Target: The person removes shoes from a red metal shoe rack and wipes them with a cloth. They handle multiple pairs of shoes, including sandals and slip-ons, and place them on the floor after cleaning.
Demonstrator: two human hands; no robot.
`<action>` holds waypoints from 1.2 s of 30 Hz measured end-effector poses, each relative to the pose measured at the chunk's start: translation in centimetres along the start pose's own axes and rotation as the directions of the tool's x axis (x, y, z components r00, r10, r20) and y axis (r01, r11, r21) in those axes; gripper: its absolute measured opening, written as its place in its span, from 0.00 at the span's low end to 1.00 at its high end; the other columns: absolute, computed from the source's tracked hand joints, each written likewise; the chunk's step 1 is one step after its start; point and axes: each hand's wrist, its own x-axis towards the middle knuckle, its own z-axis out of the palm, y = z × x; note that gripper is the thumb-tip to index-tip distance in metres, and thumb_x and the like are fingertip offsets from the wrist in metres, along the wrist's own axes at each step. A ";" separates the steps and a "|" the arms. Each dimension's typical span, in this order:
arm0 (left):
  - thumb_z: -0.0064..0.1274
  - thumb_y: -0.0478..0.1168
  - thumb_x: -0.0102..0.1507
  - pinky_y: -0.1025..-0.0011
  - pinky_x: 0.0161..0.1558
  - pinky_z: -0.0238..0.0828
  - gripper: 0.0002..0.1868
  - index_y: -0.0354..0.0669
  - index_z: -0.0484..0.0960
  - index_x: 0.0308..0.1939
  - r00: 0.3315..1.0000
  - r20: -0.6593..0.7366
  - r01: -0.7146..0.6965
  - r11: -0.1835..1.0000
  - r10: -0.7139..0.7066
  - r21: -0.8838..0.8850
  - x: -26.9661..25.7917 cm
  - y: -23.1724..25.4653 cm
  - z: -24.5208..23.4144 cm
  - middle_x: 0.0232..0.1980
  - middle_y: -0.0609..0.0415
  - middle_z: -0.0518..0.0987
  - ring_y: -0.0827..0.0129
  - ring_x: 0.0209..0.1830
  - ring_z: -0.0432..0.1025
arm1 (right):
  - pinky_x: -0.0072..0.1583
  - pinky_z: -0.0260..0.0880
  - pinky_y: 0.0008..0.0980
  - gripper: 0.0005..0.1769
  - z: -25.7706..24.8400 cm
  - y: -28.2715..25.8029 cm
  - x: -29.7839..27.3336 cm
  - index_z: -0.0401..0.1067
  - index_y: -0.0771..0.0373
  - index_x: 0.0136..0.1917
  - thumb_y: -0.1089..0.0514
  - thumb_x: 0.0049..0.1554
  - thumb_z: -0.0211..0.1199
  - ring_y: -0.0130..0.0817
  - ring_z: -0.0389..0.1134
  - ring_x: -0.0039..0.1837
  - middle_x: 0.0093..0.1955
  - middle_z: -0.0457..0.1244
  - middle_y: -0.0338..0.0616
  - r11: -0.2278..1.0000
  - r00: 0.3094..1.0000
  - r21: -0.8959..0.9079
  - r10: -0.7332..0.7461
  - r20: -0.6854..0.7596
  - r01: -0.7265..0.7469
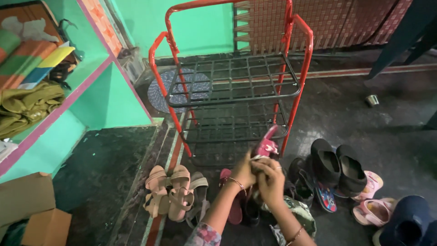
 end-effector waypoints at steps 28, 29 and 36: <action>0.57 0.36 0.50 0.66 0.58 0.71 0.34 0.41 0.71 0.63 0.992 -0.123 -0.069 0.888 0.014 -0.455 -2.1 -0.9 -3.2 0.53 0.48 0.81 0.59 0.54 0.76 | 0.61 0.69 0.41 0.24 -0.6 1.8 3.8 0.80 0.61 0.53 0.76 0.46 0.58 0.49 0.66 0.58 0.55 0.69 0.44 0.976 0.993 -0.198 -0.080 0.087 0.096; 0.56 0.37 0.51 0.67 0.56 0.71 0.34 0.42 0.71 0.63 0.994 -0.112 -0.032 0.895 -0.020 -0.445 -2.8 -0.1 -4.0 0.52 0.50 0.82 0.61 0.52 0.76 | 0.60 0.69 0.39 0.24 -0.5 2.3 3.7 0.80 0.62 0.51 0.77 0.44 0.57 0.48 0.67 0.57 0.53 0.69 0.45 0.983 0.996 -0.176 -0.045 0.074 0.057; 0.55 0.39 0.54 0.64 0.39 0.77 0.31 0.43 0.73 0.62 0.986 0.050 0.123 0.501 -0.158 -0.857 -7.2 0.0 -8.2 0.47 0.45 0.79 0.62 0.38 0.77 | 0.57 0.68 0.26 0.12 -0.6 2.3 7.4 0.78 0.68 0.51 0.73 0.58 0.57 0.30 0.69 0.54 0.52 0.70 0.42 0.799 0.882 0.418 0.470 0.017 -0.433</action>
